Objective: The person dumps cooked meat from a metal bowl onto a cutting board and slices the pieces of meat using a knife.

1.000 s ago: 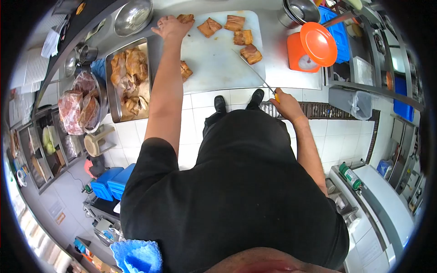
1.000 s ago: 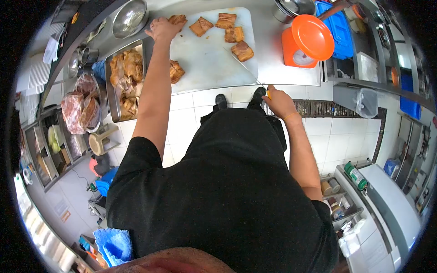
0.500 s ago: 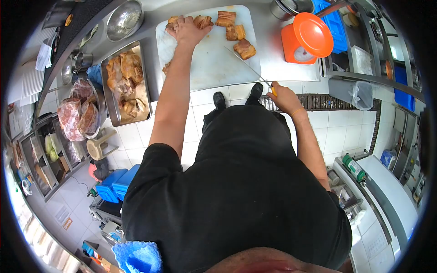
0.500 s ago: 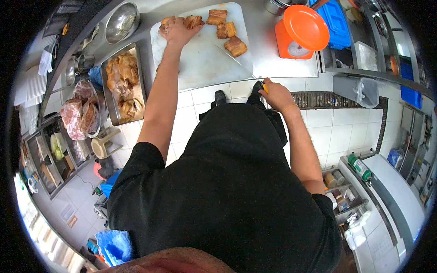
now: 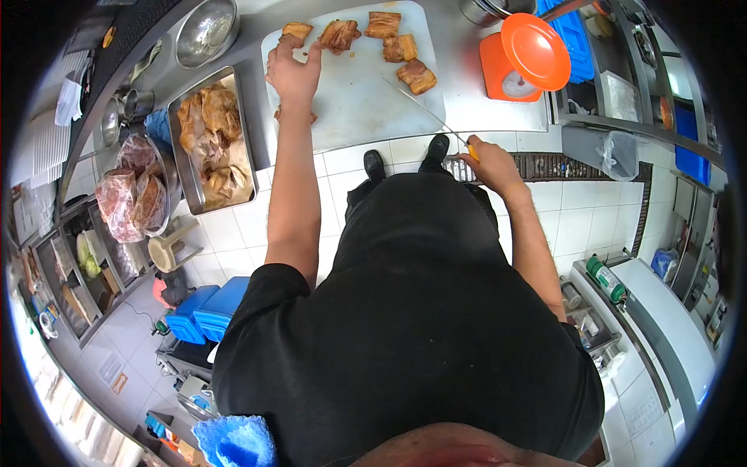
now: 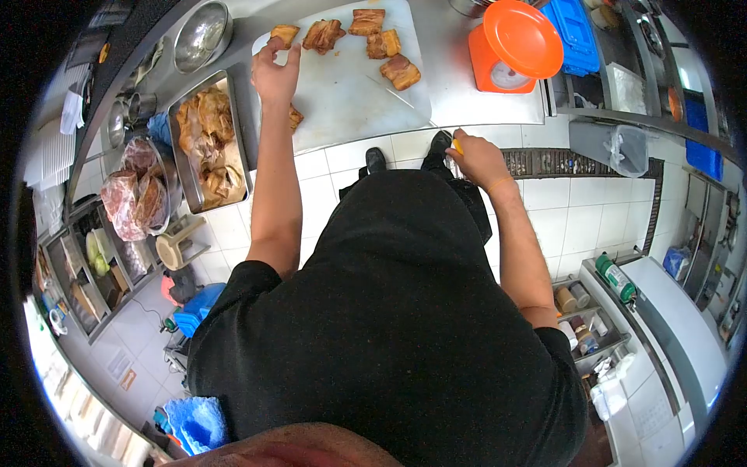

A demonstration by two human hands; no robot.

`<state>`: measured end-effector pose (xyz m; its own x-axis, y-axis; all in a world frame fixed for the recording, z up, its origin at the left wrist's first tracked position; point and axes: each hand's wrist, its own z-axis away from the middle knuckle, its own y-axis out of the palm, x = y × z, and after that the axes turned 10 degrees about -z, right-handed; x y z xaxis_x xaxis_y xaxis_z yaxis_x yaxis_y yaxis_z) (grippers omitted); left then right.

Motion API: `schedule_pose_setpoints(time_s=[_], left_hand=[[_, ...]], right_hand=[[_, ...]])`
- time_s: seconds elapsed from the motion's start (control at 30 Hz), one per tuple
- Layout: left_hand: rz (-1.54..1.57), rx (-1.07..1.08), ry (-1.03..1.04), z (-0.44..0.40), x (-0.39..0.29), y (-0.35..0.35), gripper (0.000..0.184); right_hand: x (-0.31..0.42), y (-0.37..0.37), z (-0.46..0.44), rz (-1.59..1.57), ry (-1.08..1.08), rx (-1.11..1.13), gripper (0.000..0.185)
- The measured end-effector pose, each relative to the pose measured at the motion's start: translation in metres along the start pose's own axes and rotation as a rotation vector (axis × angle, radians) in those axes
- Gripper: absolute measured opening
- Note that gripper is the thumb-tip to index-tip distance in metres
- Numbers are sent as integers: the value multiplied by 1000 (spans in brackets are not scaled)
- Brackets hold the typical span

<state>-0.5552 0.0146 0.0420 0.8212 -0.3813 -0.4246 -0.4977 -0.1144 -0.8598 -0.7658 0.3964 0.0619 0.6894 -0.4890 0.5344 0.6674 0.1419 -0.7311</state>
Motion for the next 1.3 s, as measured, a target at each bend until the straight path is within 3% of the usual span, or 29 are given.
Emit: schedule_pose_setpoints(time_s=[0.23, 0.43, 0.5, 0.63, 0.7, 0.9, 1.03, 1.13, 1.3], left_hand=[[81, 29, -71, 15, 32, -2, 39], [321, 306, -161, 21, 17, -24, 46], [201, 441, 37, 26, 11, -22, 43], [187, 801, 305, 50, -23, -21, 54], [186, 726, 418, 60, -54, -11, 60], [-287, 510, 301, 53, -151, 41, 66], [-379, 597, 251, 52, -162, 57, 70], [-467, 491, 279, 53, -160, 65, 68], [-395, 516, 220, 42, -149, 62, 71]], right_hand=[[-7, -2, 16, -64, 5, -10, 31], [7, -3, 11, -36, 6, 25, 30], [12, -4, 10, -50, -9, 28, 30], [13, -6, 8, -66, -28, 37, 32], [13, -6, 10, -71, -14, 51, 33], [25, -8, 8, -42, 44, 71, 34], [27, -6, 14, -54, 11, 14, 36], [23, -1, 17, -67, -32, -7, 36], [14, -3, 20, -74, -19, -12, 35]])
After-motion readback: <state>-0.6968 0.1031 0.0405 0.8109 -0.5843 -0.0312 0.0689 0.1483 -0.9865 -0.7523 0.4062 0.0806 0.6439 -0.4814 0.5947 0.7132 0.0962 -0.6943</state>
